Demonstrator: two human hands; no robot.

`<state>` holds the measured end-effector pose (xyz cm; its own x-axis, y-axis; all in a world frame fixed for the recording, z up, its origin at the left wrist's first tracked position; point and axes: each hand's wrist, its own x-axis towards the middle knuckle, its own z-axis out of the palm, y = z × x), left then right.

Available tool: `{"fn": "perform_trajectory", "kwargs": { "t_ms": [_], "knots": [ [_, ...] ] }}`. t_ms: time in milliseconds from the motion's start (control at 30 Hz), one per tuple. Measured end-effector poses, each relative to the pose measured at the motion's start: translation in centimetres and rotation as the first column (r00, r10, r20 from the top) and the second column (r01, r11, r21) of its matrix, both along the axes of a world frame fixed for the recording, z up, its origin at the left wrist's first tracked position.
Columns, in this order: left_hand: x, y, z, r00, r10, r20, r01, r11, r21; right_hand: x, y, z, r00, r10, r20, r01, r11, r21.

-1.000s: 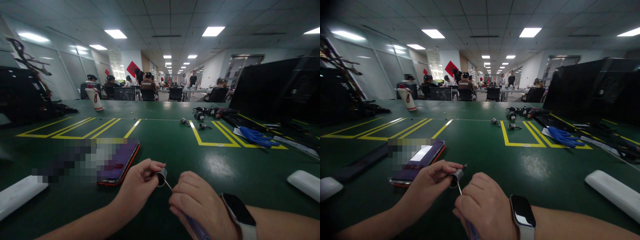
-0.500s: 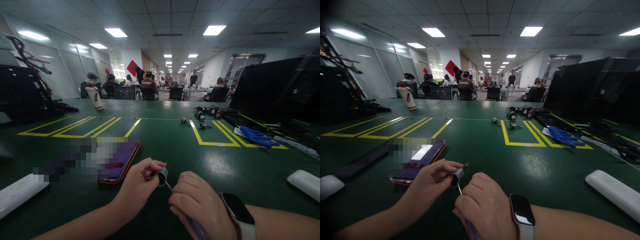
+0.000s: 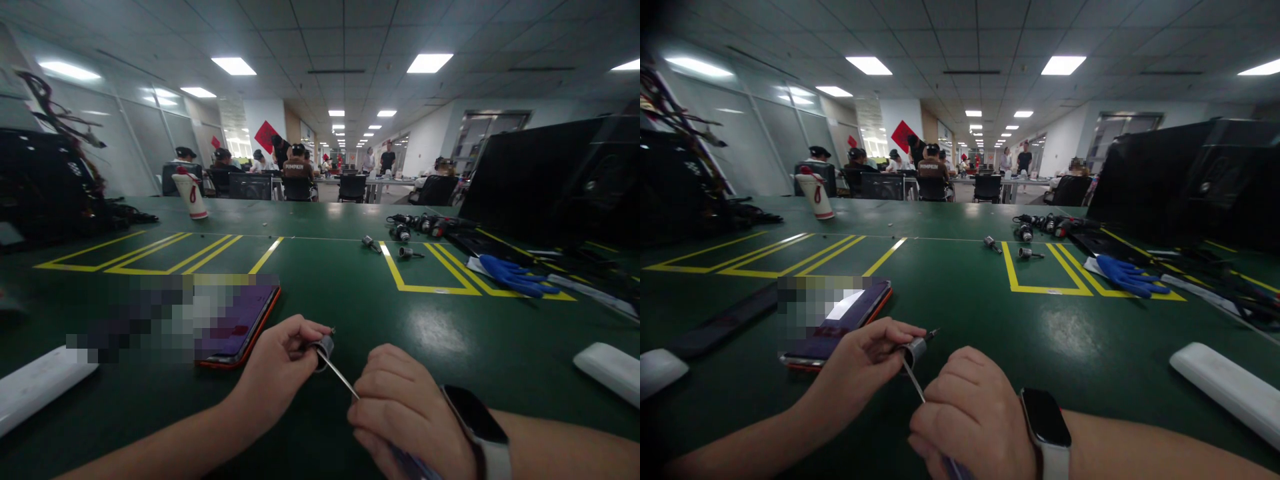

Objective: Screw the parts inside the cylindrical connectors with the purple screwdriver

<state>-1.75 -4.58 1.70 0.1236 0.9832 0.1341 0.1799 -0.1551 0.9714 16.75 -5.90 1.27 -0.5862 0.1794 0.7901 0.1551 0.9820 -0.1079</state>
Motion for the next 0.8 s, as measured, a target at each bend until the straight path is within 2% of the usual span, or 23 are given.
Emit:
{"fn": "perform_trajectory", "kwargs": {
  "t_ms": [100,233,333,467,533,600,667,733,800],
  "knots": [
    [0.1,-0.1,0.1,1.0,-0.023,0.013,0.023,0.999,-0.033,0.1,0.1,0.2,0.999,-0.052,-0.007,0.052,0.998,-0.033],
    [0.4,-0.5,-0.2,0.995,-0.076,0.071,0.082,0.992,-0.094,-0.3,0.7,-0.4,0.97,-0.162,0.183,0.179,0.981,-0.081],
    [0.7,-0.8,-0.7,0.985,-0.079,0.151,0.099,0.987,-0.125,-0.5,1.4,-1.1,0.949,-0.151,0.276,0.184,0.978,-0.098],
    [1.1,-0.9,-0.7,0.97,-0.174,0.167,0.203,0.964,-0.172,0.0,2.5,-1.3,0.944,-0.073,0.323,0.094,0.994,-0.051],
    [1.1,-0.8,-0.5,0.978,-0.167,0.127,0.187,0.968,-0.166,0.4,3.4,-1.0,0.941,-0.109,0.321,0.117,0.993,-0.007],
    [0.9,-0.6,-0.5,0.99,-0.131,0.057,0.138,0.977,-0.16,1.1,4.9,-0.8,0.931,-0.206,0.302,0.202,0.978,0.044],
    [0.6,-0.4,-0.7,0.994,-0.11,-0.019,0.105,0.98,-0.17,2.3,6.9,-0.6,0.882,-0.353,0.312,0.337,0.935,0.106],
    [0.4,-0.2,-1.0,0.988,-0.126,-0.089,0.106,0.973,-0.205,3.9,9.2,-0.6,0.732,-0.574,0.367,0.541,0.817,0.2],
    [0.3,-0.2,-1.3,0.973,-0.158,-0.17,0.117,0.966,-0.231,5.9,11.5,-0.7,0.649,-0.664,0.372,0.641,0.74,0.204]
  ]
}}
